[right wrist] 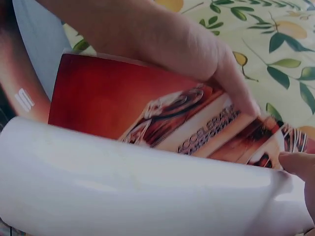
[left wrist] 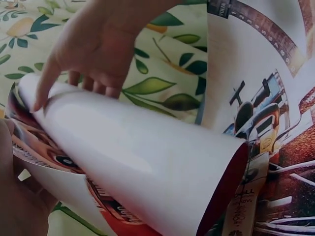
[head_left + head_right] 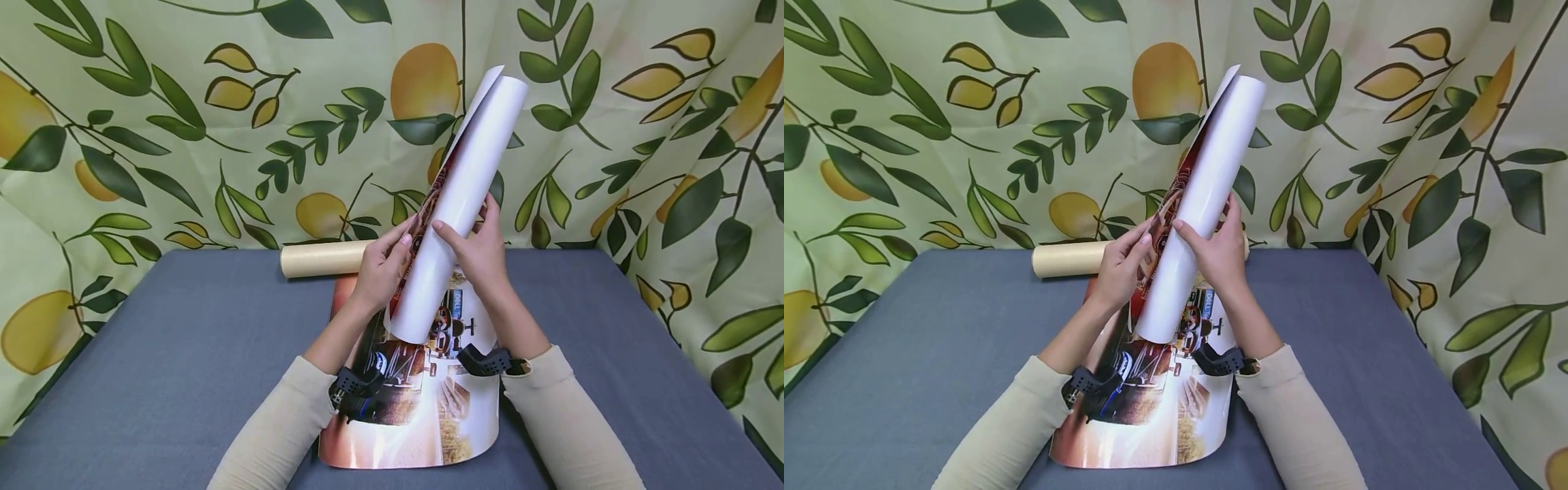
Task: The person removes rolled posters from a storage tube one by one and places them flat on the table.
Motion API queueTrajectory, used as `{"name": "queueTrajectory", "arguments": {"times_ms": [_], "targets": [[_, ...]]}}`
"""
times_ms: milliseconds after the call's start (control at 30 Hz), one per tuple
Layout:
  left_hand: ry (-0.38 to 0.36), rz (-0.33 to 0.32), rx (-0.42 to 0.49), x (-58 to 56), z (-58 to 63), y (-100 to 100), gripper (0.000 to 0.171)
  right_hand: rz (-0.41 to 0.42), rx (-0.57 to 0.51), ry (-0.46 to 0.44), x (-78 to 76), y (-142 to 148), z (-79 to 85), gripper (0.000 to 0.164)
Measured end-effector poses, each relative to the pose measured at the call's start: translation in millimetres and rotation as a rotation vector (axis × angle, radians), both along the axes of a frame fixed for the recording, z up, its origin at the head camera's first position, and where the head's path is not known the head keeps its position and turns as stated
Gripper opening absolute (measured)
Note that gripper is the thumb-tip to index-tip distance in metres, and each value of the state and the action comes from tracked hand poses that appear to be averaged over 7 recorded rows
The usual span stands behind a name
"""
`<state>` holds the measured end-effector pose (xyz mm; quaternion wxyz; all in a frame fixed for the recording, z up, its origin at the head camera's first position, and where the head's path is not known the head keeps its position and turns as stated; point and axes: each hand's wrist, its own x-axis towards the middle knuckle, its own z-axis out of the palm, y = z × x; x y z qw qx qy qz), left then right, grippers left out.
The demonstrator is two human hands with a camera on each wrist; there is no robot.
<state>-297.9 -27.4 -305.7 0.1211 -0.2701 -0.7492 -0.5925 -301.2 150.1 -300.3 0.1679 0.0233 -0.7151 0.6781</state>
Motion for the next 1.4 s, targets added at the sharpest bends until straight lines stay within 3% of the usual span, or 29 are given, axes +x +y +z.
{"name": "queueTrajectory", "arguments": {"times_ms": [233,433,600,800,933,1033,1133,1267,1400], "targets": [[0.070,0.090,-0.047,-4.2,2.4,-5.5,0.042,-0.028,-0.001,0.001,-3.8,6.2,-3.7,0.102],[0.071,0.137,-0.050,-5.7,8.8,-12.0,0.042,-0.031,-0.025,0.096,-3.0,8.8,-4.1,0.095],[0.058,0.248,-0.015,-10.0,15.3,-24.3,0.041,0.080,-0.016,0.190,-3.3,7.8,-2.8,0.093],[0.079,0.308,-0.033,-14.3,19.8,-36.2,0.044,0.257,-0.031,0.275,-4.1,6.9,-3.0,0.093],[0.133,0.327,-0.032,-15.0,20.0,-37.9,0.044,0.325,-0.036,0.276,-5.3,9.2,-3.4,0.096],[0.179,0.305,-0.022,-13.8,20.4,-37.0,0.039,0.289,-0.002,0.267,-6.0,10.4,-3.8,0.099],[0.219,0.289,-0.012,-12.3,21.3,-35.5,0.035,0.179,0.050,0.303,-6.0,10.5,-4.7,0.099],[0.230,0.296,-0.006,-9.3,22.1,-33.2,0.035,0.014,0.135,0.395,-6.4,10.0,-6.5,0.086],[0.234,0.285,-0.021,-4.1,22.9,-29.8,0.033,-0.085,0.222,0.444,-6.4,8.6,-7.4,0.071]]}}
